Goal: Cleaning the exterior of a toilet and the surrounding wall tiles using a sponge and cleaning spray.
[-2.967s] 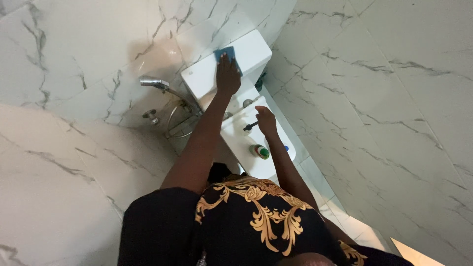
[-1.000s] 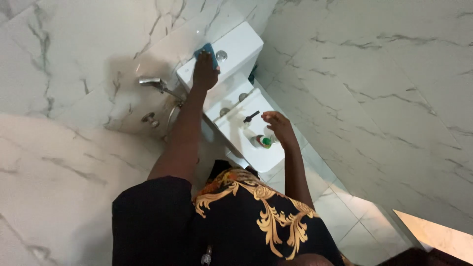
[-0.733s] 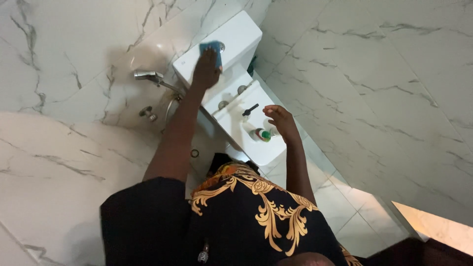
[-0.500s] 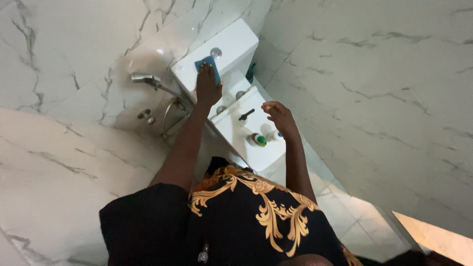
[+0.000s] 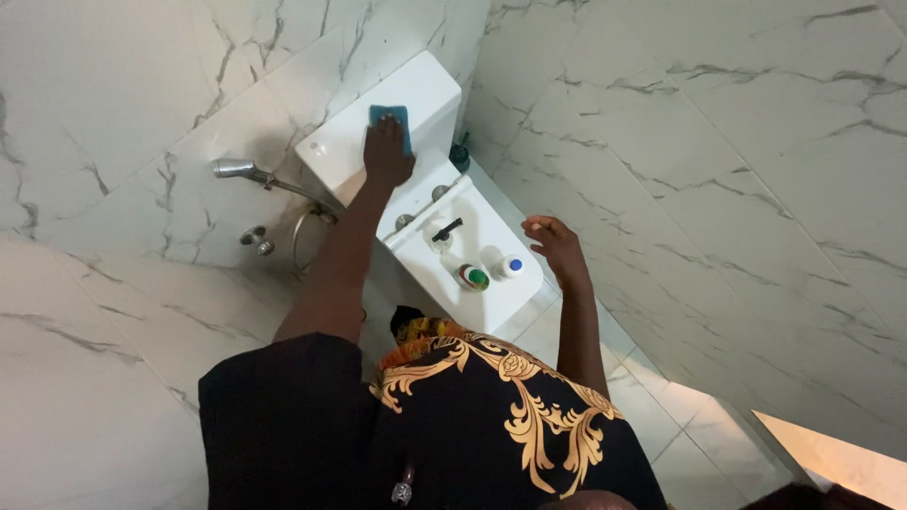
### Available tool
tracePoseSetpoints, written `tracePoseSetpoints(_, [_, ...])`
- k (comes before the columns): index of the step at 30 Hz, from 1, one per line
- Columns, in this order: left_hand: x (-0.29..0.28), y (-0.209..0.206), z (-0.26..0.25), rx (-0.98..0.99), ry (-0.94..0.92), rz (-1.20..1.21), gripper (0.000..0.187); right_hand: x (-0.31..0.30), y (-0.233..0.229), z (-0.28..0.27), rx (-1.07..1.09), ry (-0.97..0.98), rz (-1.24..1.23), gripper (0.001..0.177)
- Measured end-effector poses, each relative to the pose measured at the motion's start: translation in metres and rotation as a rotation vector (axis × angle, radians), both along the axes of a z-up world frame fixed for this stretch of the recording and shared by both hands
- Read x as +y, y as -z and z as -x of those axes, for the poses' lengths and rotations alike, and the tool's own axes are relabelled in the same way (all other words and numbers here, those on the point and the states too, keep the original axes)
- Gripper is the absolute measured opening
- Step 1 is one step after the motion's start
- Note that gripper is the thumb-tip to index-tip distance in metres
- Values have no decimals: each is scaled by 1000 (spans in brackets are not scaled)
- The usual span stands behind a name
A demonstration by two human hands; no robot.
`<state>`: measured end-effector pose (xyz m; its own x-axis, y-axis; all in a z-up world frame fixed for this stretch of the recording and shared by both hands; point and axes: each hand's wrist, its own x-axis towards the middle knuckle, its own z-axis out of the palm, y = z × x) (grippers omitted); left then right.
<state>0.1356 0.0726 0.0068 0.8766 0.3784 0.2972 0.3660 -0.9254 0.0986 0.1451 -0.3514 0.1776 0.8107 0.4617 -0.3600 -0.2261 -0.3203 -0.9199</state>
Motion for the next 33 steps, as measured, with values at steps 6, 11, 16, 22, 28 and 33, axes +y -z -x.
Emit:
tracePoseSetpoints(6, [12,-44,-15,81,-150,212,99,0,-27,-6,-38,-17,13,36])
tracePoseSetpoints(11, [28,-6,-42,-35,-221,229,110,-22,-15,-8,-37,-45,42,38])
tracePoseSetpoints(16, [-9,-33,-9,126,-194,123,120,-22,-14,-14,-4,-38,-38,39])
tracePoseSetpoints(22, [6,-23,-23,199,-170,78,115,-9,-21,-17,-41,-84,-49,36])
tracePoseSetpoints(28, [17,-30,-45,145,-276,157,136,-16,-11,-12,-27,-97,2,33])
tracePoseSetpoints(33, [-27,-29,-12,158,-177,147,129,-24,2,-10,27,-109,40,34])
